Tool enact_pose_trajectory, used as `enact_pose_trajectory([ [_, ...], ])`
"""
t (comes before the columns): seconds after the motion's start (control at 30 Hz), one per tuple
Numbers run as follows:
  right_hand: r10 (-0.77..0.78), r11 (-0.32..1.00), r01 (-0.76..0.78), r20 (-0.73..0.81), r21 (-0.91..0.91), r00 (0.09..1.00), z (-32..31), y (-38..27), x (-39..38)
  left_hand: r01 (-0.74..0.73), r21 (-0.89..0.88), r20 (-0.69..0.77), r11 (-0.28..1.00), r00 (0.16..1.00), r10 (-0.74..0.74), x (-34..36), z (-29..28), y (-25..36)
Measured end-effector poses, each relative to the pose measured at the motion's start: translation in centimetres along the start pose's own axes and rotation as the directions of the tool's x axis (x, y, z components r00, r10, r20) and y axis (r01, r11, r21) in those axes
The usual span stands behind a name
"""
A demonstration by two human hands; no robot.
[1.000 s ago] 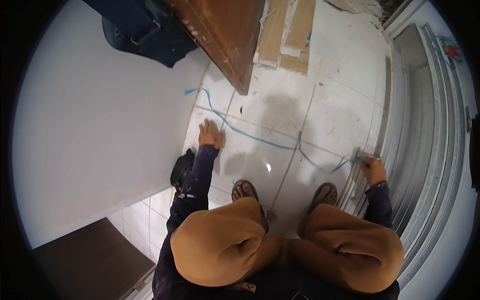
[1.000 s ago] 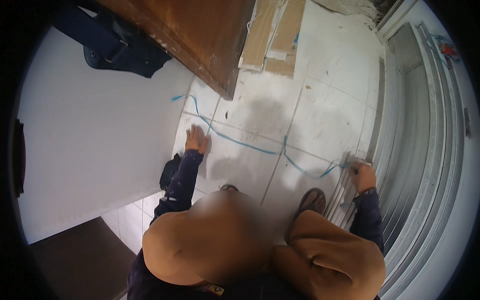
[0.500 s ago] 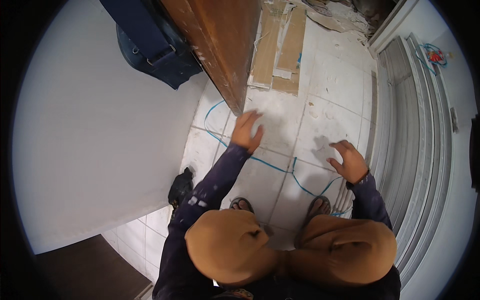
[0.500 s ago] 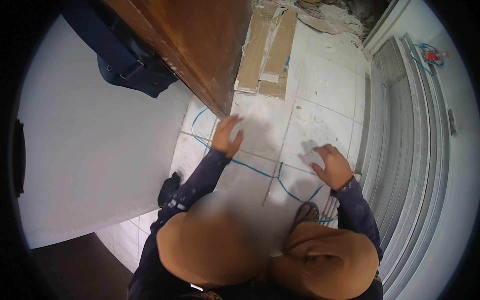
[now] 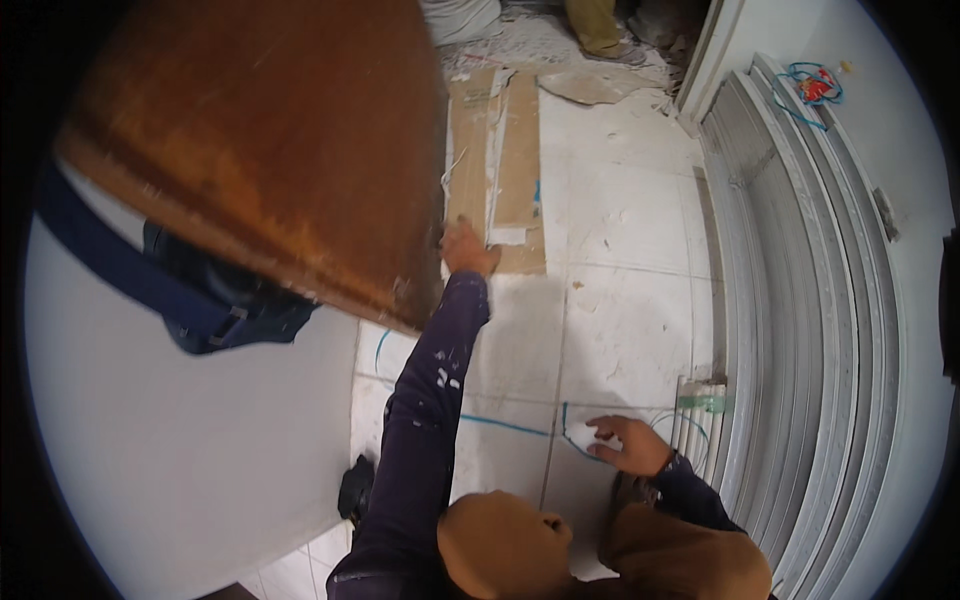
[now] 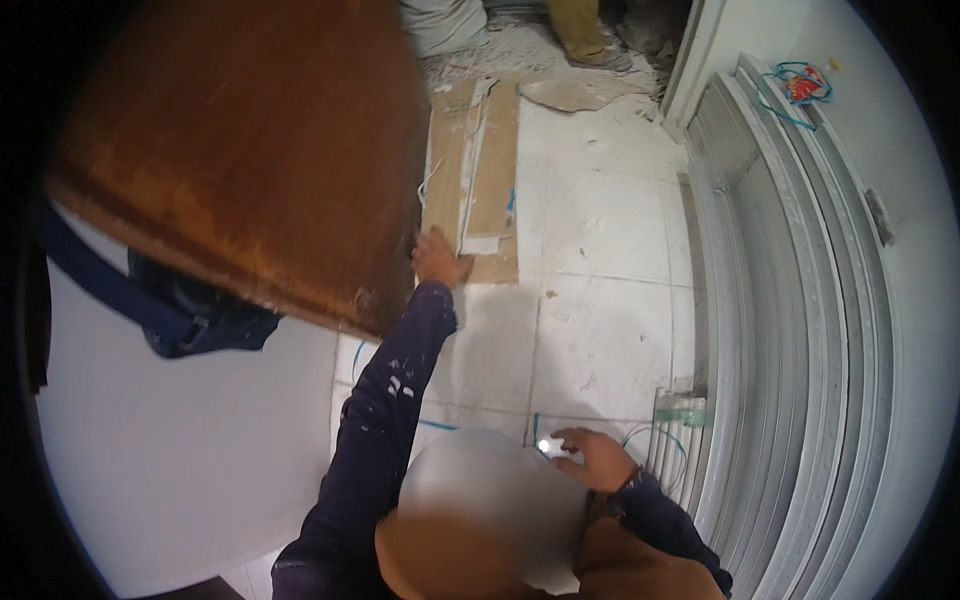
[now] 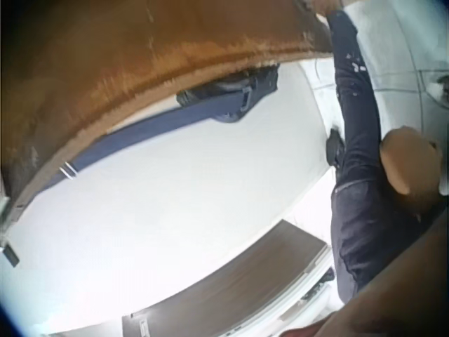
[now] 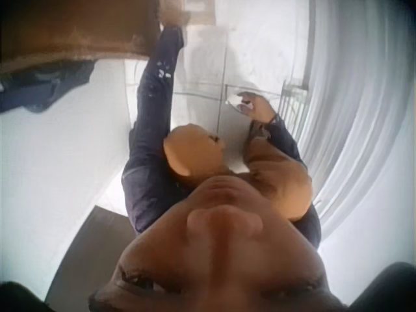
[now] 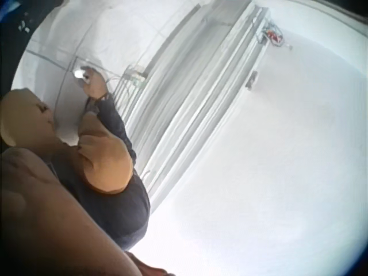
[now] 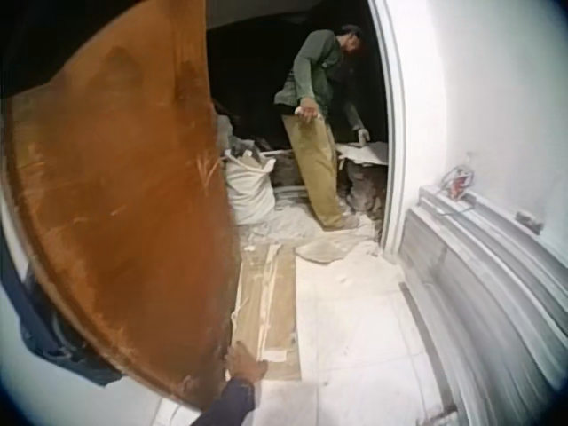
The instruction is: The person organizes pieces of cardboard and plastic wrap on the floor, then rolls a long white piece of material into a cardboard sheet and secures it with blue string.
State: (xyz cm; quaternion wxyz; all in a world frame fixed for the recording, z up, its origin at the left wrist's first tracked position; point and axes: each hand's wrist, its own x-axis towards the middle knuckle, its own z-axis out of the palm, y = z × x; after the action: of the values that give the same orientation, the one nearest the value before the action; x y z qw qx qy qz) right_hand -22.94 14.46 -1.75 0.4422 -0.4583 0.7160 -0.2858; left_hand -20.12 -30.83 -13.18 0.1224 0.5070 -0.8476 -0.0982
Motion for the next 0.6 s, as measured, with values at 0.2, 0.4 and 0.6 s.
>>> enact_pose_trajectory([
  [0.2,0.065,0.990,-0.066,0.015,0.124,0.998,0.2,1.5,-0.8,0.284,0.047,0.269,0.958,0.919,-0.286,3.1,-1.4,0.4],
  [0.4,0.058,0.996,-0.064,0.081,0.070,0.995,1.0,2.2,-0.6,0.212,-0.190,0.228,0.959,0.959,-0.167,-3.6,-4.4,4.1],
  [0.6,-0.008,1.000,0.005,0.093,0.029,0.996,3.1,2.1,0.5,0.195,-0.427,0.205,0.883,0.972,-0.116,-18.5,-8.6,0.1],
])
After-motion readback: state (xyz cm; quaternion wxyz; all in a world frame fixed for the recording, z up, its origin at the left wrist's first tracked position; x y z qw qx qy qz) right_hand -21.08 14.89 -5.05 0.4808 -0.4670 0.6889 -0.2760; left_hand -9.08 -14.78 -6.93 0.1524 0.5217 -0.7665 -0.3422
